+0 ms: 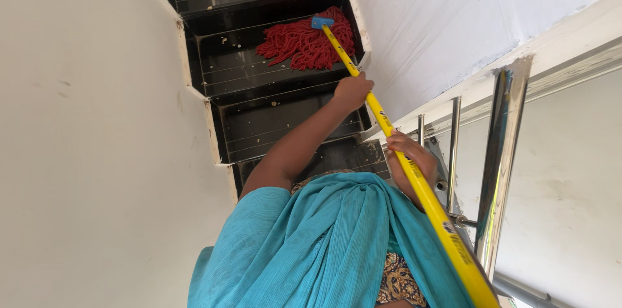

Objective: The person mops black marble stairs using a red mop with a yellow handle, wiping the surface of the steps while moving downwards.

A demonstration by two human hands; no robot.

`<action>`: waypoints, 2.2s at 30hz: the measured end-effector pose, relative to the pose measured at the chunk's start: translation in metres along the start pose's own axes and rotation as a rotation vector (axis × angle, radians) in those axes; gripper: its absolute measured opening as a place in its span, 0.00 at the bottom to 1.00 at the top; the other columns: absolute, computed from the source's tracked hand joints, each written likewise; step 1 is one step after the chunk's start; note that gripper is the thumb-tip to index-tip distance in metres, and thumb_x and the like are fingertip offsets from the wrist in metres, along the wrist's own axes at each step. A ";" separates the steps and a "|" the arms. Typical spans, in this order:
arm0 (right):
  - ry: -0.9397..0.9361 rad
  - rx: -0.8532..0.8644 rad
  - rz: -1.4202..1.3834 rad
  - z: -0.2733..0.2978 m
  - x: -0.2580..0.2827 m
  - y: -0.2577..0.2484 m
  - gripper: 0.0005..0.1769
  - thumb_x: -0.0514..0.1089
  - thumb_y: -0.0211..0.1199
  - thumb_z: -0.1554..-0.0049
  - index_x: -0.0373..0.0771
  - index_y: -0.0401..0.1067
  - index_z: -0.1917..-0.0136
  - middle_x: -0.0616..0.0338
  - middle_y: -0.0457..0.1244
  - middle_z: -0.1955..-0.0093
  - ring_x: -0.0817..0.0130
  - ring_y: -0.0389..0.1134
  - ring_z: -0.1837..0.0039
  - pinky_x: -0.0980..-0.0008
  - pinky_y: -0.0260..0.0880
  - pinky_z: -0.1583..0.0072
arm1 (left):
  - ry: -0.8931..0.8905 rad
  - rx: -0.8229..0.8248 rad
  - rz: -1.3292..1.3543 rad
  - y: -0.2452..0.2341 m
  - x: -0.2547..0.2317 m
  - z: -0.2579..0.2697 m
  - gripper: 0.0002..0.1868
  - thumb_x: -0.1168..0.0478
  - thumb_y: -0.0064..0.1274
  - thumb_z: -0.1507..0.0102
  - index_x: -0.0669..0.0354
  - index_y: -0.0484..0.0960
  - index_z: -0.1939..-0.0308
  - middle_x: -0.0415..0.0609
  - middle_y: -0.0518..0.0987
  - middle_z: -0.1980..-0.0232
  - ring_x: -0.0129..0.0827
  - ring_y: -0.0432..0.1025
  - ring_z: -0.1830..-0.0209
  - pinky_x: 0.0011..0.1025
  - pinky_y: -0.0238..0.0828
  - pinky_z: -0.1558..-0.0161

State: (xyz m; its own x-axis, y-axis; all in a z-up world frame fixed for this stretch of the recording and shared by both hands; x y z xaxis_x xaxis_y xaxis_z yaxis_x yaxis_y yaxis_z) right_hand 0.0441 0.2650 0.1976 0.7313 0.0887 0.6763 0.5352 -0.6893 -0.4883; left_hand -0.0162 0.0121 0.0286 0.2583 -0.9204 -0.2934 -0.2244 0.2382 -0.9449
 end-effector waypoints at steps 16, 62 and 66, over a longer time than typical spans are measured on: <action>0.066 0.207 0.126 -0.005 0.072 -0.072 0.08 0.30 0.67 0.50 0.35 0.78 0.55 0.52 0.72 0.49 0.60 0.75 0.39 0.62 0.74 0.33 | 0.047 0.136 0.067 -0.057 -0.072 0.048 0.08 0.61 0.57 0.41 0.53 0.84 0.58 0.53 0.81 0.57 0.46 0.81 0.63 0.41 0.80 0.65; -0.515 0.547 -0.284 -0.086 0.049 0.147 0.10 0.31 0.71 0.51 0.36 0.73 0.57 0.52 0.72 0.48 0.56 0.74 0.39 0.56 0.72 0.31 | -0.625 -0.180 -0.096 -0.078 0.187 0.180 0.09 0.59 0.60 0.41 0.45 0.83 0.57 0.52 0.79 0.37 0.42 0.81 0.57 0.39 0.79 0.62; -0.568 0.575 -0.292 -0.085 0.044 0.150 0.09 0.30 0.70 0.52 0.36 0.73 0.58 0.53 0.72 0.50 0.58 0.75 0.40 0.57 0.73 0.32 | -0.646 -0.155 -0.108 -0.088 0.179 0.183 0.09 0.60 0.61 0.42 0.46 0.82 0.58 0.53 0.77 0.36 0.43 0.81 0.59 0.38 0.79 0.64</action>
State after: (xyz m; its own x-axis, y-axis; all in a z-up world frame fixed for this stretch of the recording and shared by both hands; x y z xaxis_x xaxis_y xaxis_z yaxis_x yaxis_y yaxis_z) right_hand 0.1207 0.1041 0.2009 0.5500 0.6578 0.5146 0.7536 -0.1255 -0.6452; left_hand 0.2220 -0.1169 0.0328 0.7862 -0.5548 -0.2722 -0.2860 0.0637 -0.9561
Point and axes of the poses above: each hand's wrist, its own z-axis away from the middle knuckle, its own y-axis out of the palm, x = y × z, the point moved 4 cm from there along -z, towards the middle knuckle
